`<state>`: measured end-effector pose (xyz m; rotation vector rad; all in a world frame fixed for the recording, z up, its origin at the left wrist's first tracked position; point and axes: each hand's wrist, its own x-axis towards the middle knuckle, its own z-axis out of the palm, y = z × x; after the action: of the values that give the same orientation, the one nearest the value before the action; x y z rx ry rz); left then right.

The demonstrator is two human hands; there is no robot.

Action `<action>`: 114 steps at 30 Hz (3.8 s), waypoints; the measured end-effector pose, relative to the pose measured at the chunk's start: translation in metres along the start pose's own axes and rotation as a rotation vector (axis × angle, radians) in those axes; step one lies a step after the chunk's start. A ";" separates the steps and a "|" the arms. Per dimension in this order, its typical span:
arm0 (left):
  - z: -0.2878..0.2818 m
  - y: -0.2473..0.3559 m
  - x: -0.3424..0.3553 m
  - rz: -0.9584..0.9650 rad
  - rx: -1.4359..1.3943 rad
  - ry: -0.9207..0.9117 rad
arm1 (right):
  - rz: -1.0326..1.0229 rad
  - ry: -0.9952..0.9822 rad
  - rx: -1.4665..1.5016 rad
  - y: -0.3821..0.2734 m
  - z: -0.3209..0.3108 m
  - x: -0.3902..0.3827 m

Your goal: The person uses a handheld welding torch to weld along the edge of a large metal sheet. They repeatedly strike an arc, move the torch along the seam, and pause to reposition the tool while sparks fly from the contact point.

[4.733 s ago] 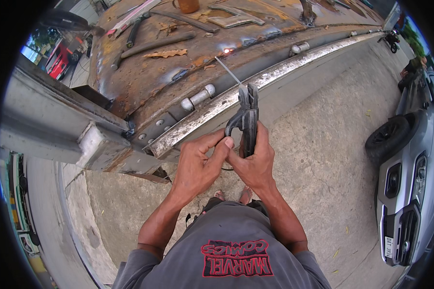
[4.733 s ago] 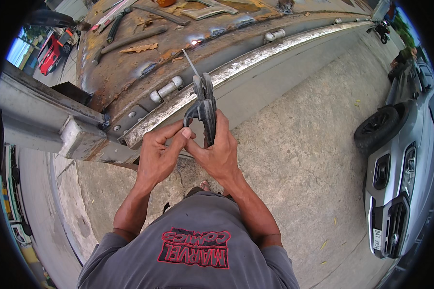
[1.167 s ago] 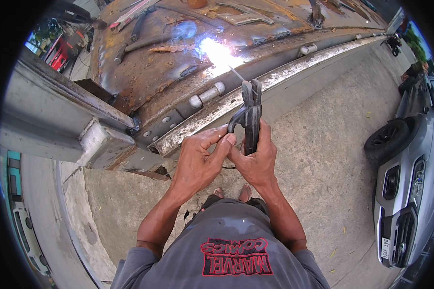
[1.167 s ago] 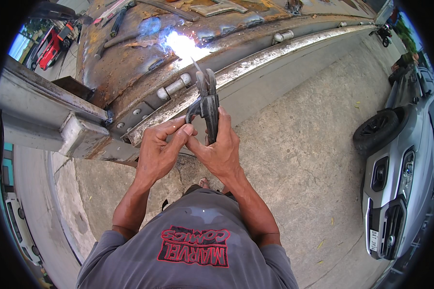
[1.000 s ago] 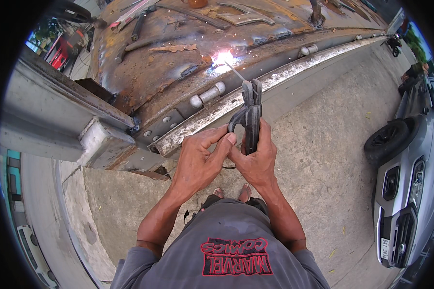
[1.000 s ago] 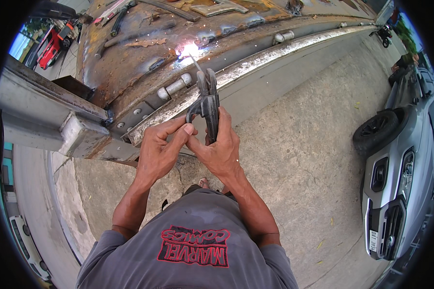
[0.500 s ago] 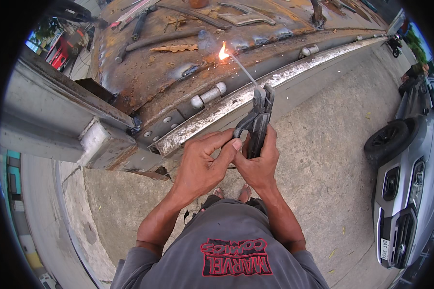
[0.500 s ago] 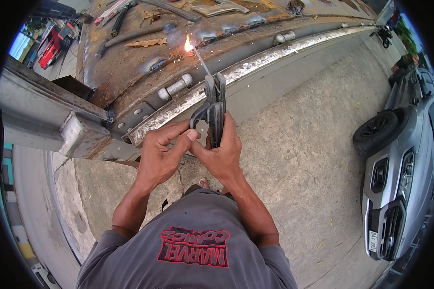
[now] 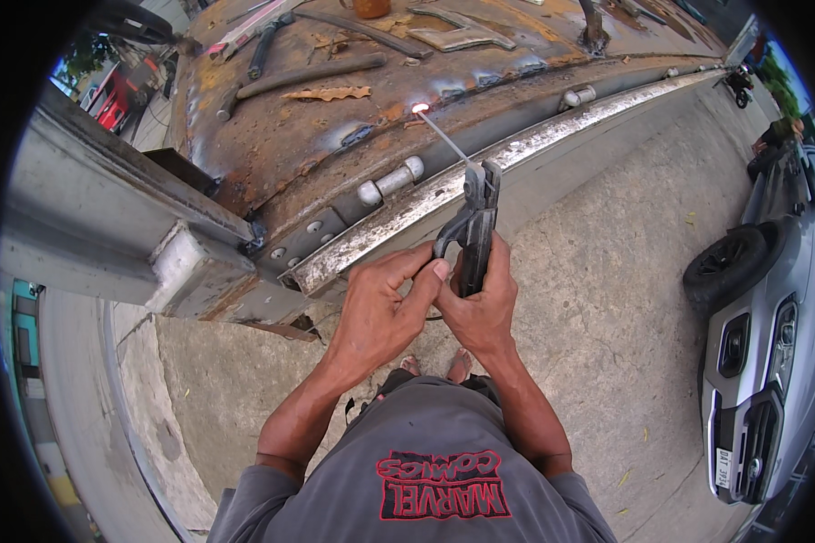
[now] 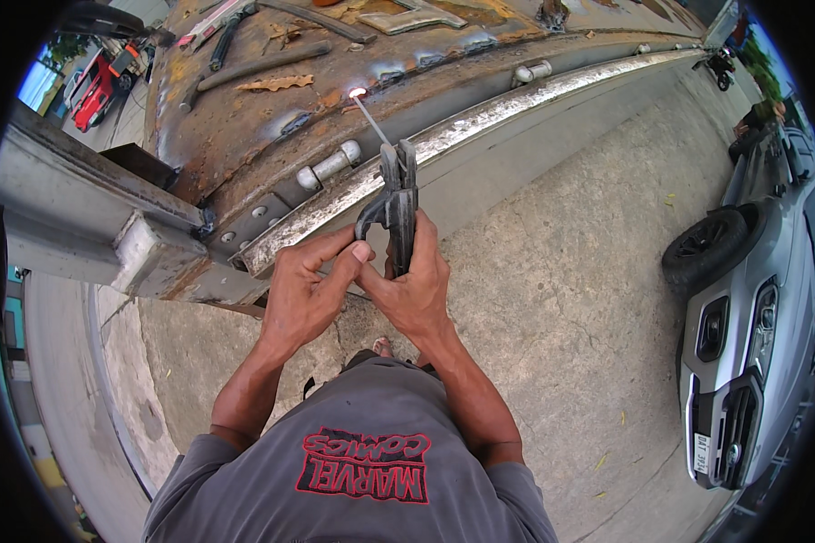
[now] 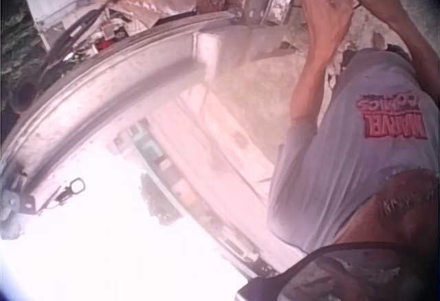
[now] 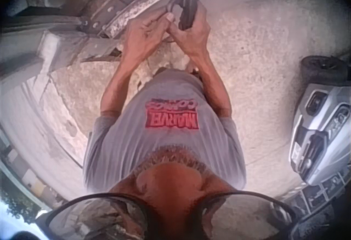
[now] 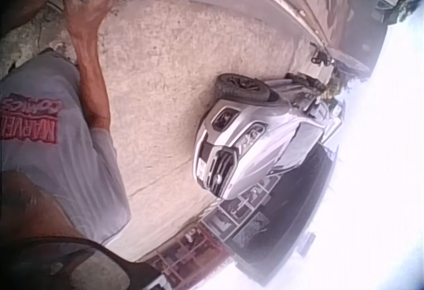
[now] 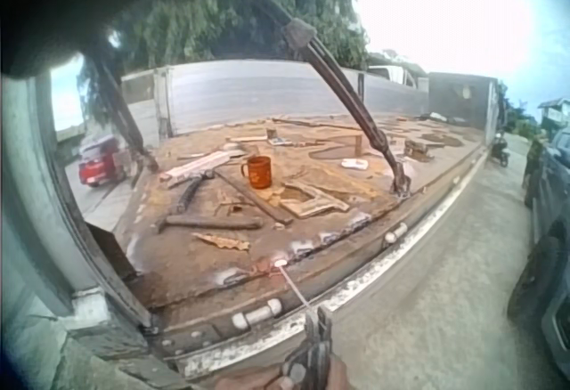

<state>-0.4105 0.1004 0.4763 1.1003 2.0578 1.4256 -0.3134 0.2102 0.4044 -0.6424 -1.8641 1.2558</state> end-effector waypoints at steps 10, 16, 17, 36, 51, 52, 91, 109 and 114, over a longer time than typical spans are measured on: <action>-0.001 -0.002 0.002 0.014 -0.013 0.034 | 0.016 -0.026 0.005 0.002 0.002 0.005; 0.000 -0.009 0.002 0.029 0.004 0.037 | 0.018 -0.040 -0.005 0.000 0.002 0.005; -0.002 -0.004 0.004 0.009 0.004 0.020 | 0.018 -0.038 -0.010 -0.001 0.002 0.006; -0.003 -0.015 0.002 0.029 0.040 0.039 | 0.020 -0.053 -0.027 0.000 0.005 0.005; -0.020 -0.011 -0.031 0.075 -0.005 -0.067 | 0.015 0.076 0.048 -0.007 0.020 -0.034; -0.021 -0.013 -0.035 0.078 0.000 -0.069 | 0.019 0.078 0.061 -0.006 0.023 -0.039; 0.029 0.079 -0.106 0.891 -0.895 0.058 | 0.028 -0.168 0.354 0.019 0.010 -0.066; -0.095 -0.003 -0.124 0.316 0.079 0.088 | 0.036 0.000 0.189 -0.020 0.065 -0.102; -0.107 -0.024 -0.113 0.180 0.239 0.045 | 0.018 0.009 0.084 -0.034 0.077 -0.113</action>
<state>-0.4255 -0.0559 0.4850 1.3911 2.2551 1.3198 -0.3122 0.0708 0.3831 -0.6195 -1.7918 1.3339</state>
